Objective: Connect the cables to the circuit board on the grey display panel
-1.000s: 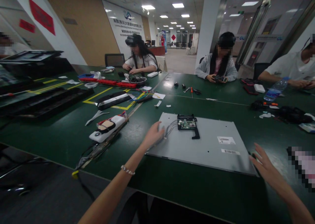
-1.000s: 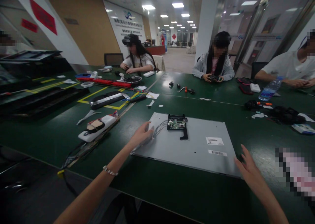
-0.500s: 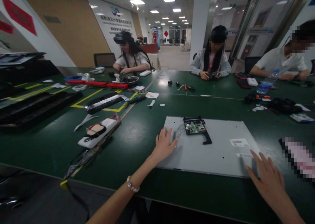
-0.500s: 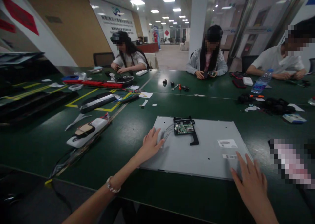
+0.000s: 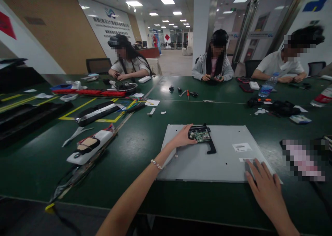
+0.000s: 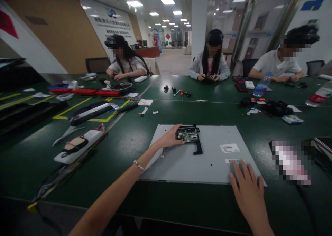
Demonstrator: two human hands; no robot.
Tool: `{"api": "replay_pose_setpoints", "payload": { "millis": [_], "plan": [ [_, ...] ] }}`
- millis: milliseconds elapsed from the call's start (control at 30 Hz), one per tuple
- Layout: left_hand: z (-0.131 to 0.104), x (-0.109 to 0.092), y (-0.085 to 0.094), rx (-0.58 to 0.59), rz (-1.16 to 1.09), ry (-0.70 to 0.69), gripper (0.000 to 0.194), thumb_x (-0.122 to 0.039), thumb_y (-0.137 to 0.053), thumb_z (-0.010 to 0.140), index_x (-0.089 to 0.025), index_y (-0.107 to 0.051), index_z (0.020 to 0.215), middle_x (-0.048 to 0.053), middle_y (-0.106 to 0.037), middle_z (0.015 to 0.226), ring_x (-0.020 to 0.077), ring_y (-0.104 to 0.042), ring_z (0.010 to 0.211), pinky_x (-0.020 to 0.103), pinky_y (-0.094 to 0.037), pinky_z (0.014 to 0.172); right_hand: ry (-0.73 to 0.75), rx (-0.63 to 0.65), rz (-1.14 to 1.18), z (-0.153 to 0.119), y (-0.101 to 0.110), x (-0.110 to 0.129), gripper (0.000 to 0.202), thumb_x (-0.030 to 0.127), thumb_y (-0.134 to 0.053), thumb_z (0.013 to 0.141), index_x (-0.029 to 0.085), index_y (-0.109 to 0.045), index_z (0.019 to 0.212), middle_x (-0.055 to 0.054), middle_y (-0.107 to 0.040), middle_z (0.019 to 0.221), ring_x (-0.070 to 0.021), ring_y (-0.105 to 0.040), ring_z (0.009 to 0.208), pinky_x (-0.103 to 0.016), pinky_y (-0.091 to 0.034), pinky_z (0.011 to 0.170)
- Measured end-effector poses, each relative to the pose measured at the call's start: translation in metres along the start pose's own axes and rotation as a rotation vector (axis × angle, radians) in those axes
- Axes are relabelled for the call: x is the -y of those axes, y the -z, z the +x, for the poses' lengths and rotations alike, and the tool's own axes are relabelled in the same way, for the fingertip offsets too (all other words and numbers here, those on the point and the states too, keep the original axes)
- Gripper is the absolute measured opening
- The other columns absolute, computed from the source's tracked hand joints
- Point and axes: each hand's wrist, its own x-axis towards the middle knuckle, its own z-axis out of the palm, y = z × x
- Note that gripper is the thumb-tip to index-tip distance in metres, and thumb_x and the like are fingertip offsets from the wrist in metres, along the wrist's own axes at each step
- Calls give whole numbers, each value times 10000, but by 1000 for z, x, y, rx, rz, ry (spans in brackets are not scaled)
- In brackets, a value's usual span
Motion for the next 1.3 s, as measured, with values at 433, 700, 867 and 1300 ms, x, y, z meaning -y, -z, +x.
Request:
{"api": "replay_pose_setpoints", "payload": {
  "millis": [433, 700, 867, 1300],
  "plan": [
    [-23, -36, -25, 84, -19, -27, 1034, -512, -775, 660, -183, -286, 1510, 189, -297, 1556, 391, -214, 1459, 573, -228, 1168, -7, -1, -4, -1, 2, 0, 608, 506, -204, 965, 246, -396, 1480, -94, -317, 1577, -353, -236, 1457, -672, -243, 1098],
    [-33, -55, -29, 129, 26, -4, 1101, -562, -757, 664, -156, -235, 1545, 190, -257, 1579, 362, -184, 1478, 505, -244, 1197, -13, 16, -13, 0, 0, -2, 620, 517, -202, 964, 241, -393, 1486, -103, -323, 1574, -358, -237, 1456, -681, -253, 1090],
    [-13, -21, 6, 42, 168, -23, 840, -506, -651, 802, -211, -315, 1514, 73, -347, 1562, 216, -288, 1458, 307, -276, 1188, 5, 17, -14, 0, -5, -5, 615, 522, -206, 962, 265, -380, 1492, -80, -301, 1588, -346, -217, 1467, -672, -246, 1101],
    [50, 103, 131, -365, 490, 536, 342, -66, -555, 823, -119, -641, 1149, 147, -631, 1231, 272, -546, 1221, 353, -398, 1063, 45, -52, -48, -4, -9, -5, 588, 476, -221, 965, 258, -371, 1490, -96, -314, 1582, -363, -247, 1453, -684, -283, 1072]
  ]
}}
